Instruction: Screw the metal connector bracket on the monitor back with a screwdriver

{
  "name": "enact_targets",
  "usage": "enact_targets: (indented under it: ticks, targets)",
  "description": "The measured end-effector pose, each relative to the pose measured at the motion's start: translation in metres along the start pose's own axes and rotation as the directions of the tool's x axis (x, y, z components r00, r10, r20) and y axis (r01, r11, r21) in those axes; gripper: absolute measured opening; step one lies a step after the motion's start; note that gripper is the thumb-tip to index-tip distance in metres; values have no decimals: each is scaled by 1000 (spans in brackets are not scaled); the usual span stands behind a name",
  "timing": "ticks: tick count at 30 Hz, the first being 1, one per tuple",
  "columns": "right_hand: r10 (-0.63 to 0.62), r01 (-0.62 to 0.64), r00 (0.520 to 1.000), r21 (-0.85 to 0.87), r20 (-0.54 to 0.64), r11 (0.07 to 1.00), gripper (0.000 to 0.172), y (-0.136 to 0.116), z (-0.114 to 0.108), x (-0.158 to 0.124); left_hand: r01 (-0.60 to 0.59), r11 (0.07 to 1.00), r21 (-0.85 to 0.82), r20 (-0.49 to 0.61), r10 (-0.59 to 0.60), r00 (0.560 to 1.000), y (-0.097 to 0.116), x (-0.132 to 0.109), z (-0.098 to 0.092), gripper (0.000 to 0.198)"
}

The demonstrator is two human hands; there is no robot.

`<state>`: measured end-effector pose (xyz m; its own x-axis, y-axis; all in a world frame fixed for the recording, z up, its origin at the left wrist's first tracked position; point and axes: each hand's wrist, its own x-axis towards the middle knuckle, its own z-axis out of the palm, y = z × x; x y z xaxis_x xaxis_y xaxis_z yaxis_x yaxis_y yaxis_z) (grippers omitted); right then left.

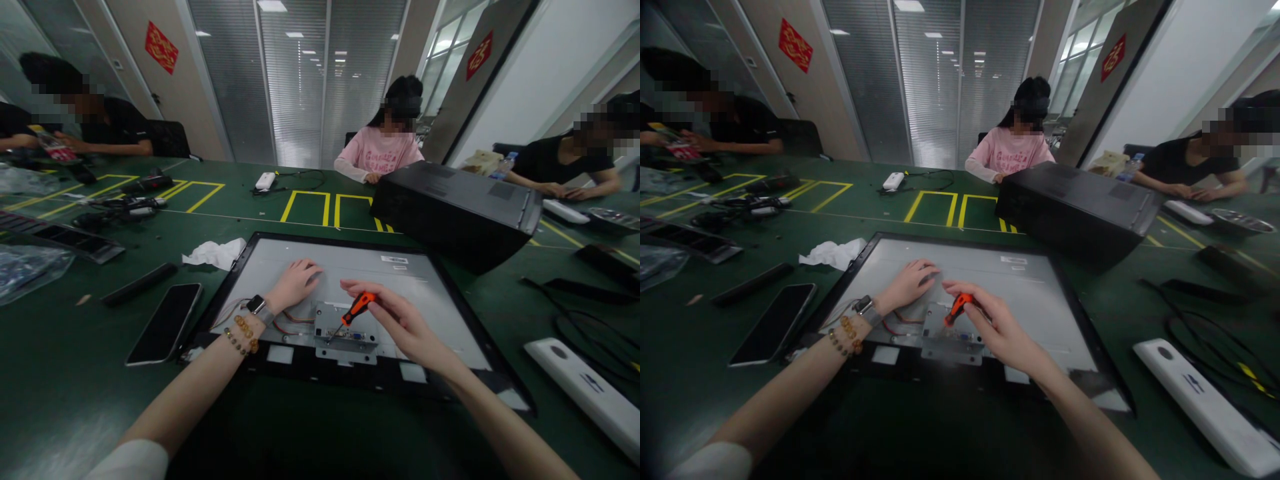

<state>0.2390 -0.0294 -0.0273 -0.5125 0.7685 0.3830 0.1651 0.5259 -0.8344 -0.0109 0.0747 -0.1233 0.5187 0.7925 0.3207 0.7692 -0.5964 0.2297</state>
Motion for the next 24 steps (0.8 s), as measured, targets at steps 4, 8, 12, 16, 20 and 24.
enact_targets:
  ticks: [4, 8, 12, 16, 20, 24]
  targets:
    - [-45, 45, 999, -58, 10, 997, 37, -6, -3, 2, 6, 1000, 3, 3, -6, 1000, 0, 1, 0, 27]
    - [-65, 63, 998, -61, -26, 996, 37, -5, -1, 4, 10, 1000, 6, 14, -10, 1000, 2, 1, -2, 27]
    - [-118, 104, 978, -91, -173, 990, 32, 2, 3, 5, 14, 1000, 12, 21, -15, 1000, 3, 2, -4, 27]
    - [-126, 111, 983, -111, -133, 988, 35, 1, 2, 3, 14, 1000, 12, 19, -15, 1000, 3, 2, -4, 28]
    - [-94, 85, 993, -126, -71, 988, 39, -2, 1, 2, 19, 1000, 15, 14, -19, 1000, 3, 1, -2, 28]
    - [-129, 111, 980, -119, -151, 987, 33, 1, 4, 4, 17, 1000, 17, 21, -17, 1000, 3, 1, -3, 28]
